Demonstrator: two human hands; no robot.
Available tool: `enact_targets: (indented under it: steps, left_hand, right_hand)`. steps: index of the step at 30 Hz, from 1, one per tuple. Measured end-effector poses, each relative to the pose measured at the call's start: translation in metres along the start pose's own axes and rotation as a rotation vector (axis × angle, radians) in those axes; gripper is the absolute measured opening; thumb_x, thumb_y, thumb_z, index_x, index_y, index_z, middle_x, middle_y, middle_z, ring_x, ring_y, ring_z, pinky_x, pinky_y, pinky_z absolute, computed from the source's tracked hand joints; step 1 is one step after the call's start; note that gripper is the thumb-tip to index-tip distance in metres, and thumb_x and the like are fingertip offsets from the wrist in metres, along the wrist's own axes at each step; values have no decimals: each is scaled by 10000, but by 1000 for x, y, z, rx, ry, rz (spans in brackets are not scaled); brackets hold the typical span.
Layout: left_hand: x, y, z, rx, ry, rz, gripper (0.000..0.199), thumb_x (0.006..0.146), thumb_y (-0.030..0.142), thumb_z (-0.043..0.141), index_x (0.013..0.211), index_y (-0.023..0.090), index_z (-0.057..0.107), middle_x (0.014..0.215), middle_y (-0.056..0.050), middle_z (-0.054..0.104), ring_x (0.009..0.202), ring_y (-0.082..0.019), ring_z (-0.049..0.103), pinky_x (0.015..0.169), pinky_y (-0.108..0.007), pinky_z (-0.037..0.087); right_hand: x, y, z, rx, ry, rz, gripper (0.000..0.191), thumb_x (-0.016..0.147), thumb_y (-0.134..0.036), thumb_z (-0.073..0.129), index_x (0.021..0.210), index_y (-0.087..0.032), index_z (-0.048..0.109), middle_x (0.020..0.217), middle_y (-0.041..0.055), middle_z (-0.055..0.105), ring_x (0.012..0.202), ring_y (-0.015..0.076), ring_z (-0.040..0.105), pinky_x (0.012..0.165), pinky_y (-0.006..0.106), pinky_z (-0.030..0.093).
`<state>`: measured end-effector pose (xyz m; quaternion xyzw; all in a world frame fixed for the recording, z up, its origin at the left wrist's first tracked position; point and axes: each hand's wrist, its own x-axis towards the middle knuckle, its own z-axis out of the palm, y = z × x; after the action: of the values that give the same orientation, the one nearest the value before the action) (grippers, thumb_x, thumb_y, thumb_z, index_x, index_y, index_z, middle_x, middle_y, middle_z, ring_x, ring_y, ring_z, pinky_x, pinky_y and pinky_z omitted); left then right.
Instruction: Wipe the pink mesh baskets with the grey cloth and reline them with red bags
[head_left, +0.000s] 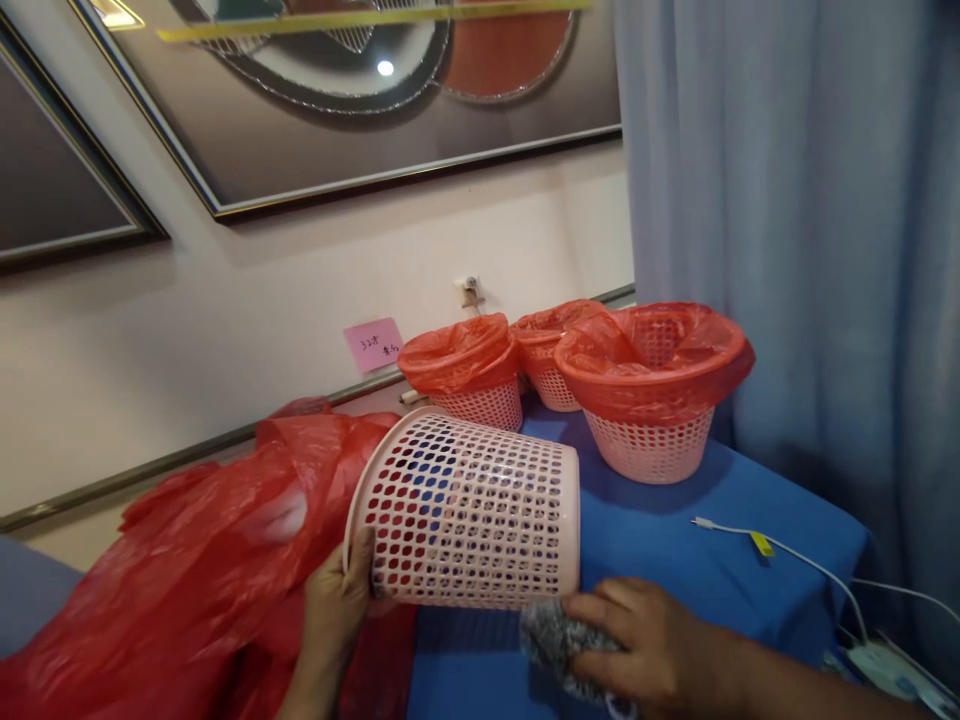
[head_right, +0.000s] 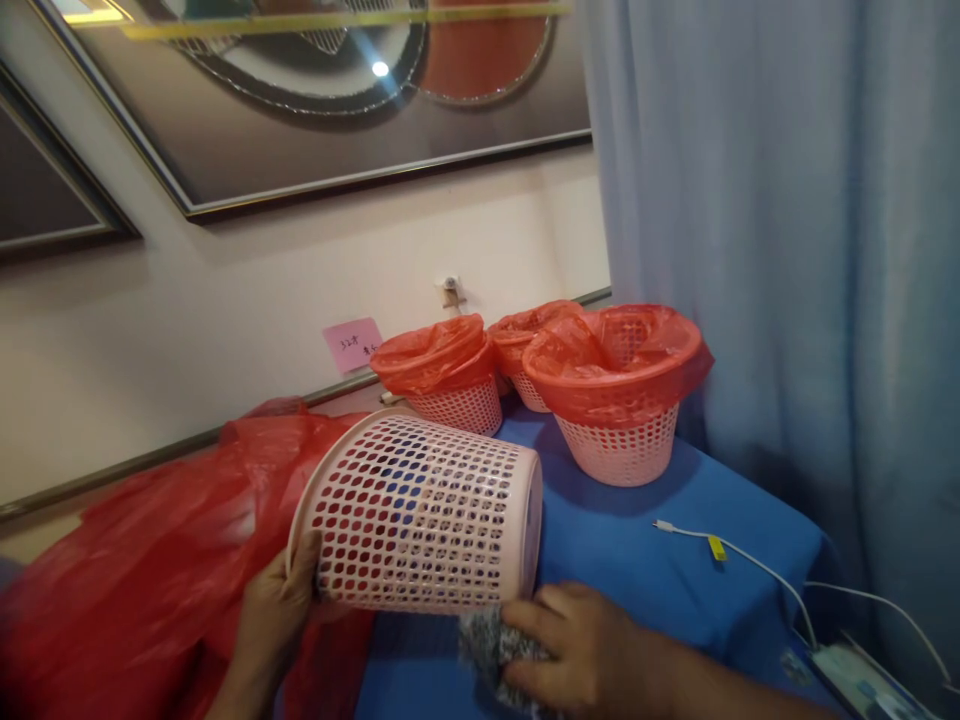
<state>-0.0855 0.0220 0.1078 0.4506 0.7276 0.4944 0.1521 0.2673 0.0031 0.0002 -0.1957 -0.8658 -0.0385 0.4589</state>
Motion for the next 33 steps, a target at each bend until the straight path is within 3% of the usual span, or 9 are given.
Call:
enact_targets:
  steps: [2,5,7,11,16,22,25,29,33]
  left_hand:
    - [2,-2,-1,21,-8,11,811,545,995,567,599,186,581,524,-5,556,524,-179,527,481,-285,453]
    - [4,-7,-4,67,-29,49,808,627,980,512,666,180,611,578,-31,611,553,-206,574,515,-311,497]
    - [1,-8,-6,154,27,135,781,731,918,483,816,163,661,695,-72,685,633,-258,647,583,-368,557]
    - [-16,17,-2,414,285,639,583,931,602,545,1283,141,600,1311,-216,666,1208,-396,640,1014,-577,526]
    - [-28,83,39,599,-6,1205,365,999,324,557,1345,213,596,1473,-156,592,1391,-332,532,1157,-551,435]
    - [-9,112,71,860,-356,1146,386,1024,415,510,1261,167,687,1297,-137,734,1205,-338,660,1047,-567,488]
    - [-13,105,62,850,-339,1162,375,1024,414,499,1228,176,704,1259,-116,753,1186,-332,666,1023,-549,483]
    - [-27,90,46,805,-251,1253,350,1010,390,515,1239,184,680,1255,-110,752,1176,-321,666,1011,-510,461]
    - [-38,74,34,769,-156,1336,369,980,342,548,1308,188,618,1296,-117,730,1186,-315,657,1043,-490,420]
  right_hand:
    - [17,17,-16,10,93,-14,330,870,-290,599,1182,-291,710,1315,85,686,940,240,727,737,349,619]
    - [45,49,-26,55,270,318,556,777,-126,568,1310,-251,669,1439,133,587,1270,304,631,1006,476,568]
    - [57,68,-23,170,241,517,623,721,-72,545,1297,-260,691,1421,111,609,1311,293,609,1090,513,515]
    - [62,80,-13,359,155,633,661,685,-59,539,1277,-296,711,1387,67,642,1339,274,594,1163,528,449]
    - [57,58,-12,424,177,617,699,685,-41,543,1309,-321,689,1431,51,608,1356,259,581,1171,485,447]
    - [59,42,-15,519,102,546,751,656,-12,539,1317,-338,684,1477,39,577,1359,235,576,1153,430,457]
    - [57,64,-4,533,136,631,723,652,-22,547,1304,-297,699,1409,49,629,1343,235,583,1171,417,432]
    - [41,102,21,453,78,945,578,664,-40,571,1176,-231,759,1195,72,735,1153,257,681,1100,438,487]
    - [31,106,32,452,27,1020,504,622,-36,585,1040,-228,792,1026,53,777,995,268,726,1006,450,546]
